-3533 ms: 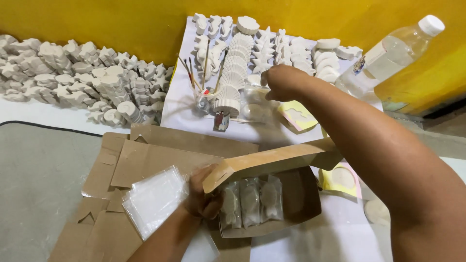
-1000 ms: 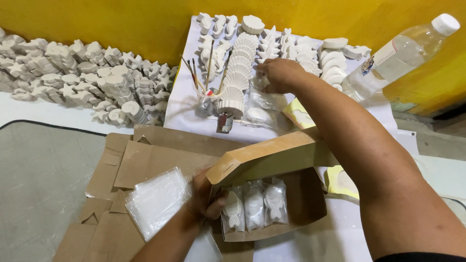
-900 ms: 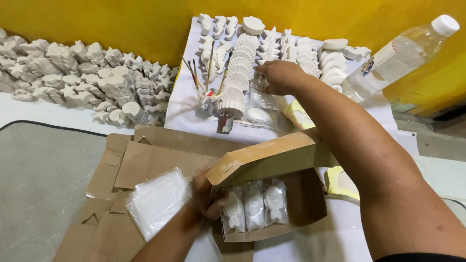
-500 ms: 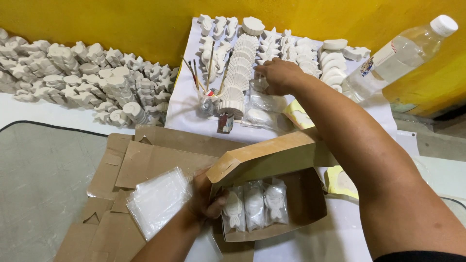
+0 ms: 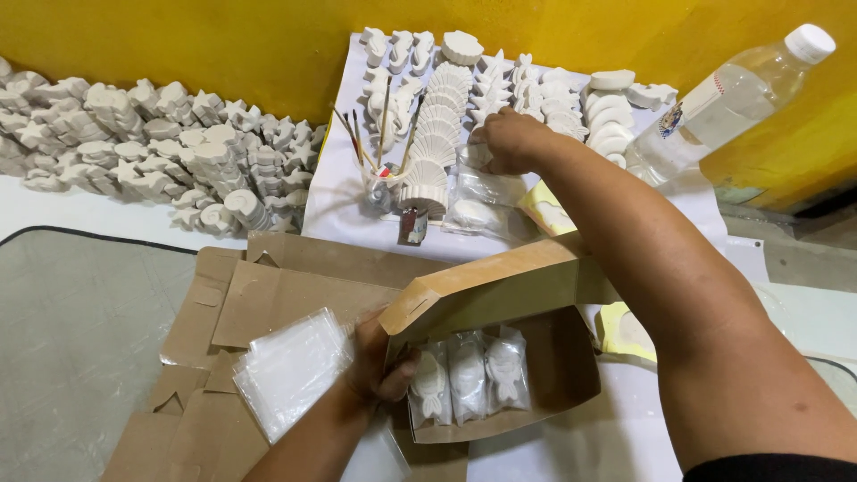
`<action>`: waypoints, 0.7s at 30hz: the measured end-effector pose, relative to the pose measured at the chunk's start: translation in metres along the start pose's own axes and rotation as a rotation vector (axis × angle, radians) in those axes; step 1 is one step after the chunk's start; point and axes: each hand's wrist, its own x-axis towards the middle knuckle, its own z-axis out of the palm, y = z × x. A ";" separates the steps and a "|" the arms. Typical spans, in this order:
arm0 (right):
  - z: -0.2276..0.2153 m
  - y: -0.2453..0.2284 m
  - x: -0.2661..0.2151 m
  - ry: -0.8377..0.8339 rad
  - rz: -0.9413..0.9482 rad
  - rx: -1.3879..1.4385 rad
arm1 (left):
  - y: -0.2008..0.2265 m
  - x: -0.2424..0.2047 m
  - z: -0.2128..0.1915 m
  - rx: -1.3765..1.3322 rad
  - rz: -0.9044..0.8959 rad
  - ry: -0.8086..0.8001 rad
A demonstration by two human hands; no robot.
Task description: The person assembles a cardboard box by hand, places several small white plaster figurines into individual plastic bags, and packs them into the box.
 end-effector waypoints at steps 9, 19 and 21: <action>-0.022 -0.017 -0.021 -0.066 0.118 0.081 | 0.001 0.001 -0.001 -0.031 -0.011 0.004; -0.001 0.002 -0.017 0.119 0.050 0.219 | -0.038 -0.024 0.000 -0.196 0.079 0.037; -0.006 0.003 -0.030 0.145 0.076 0.229 | -0.047 -0.032 0.006 -0.257 0.079 0.043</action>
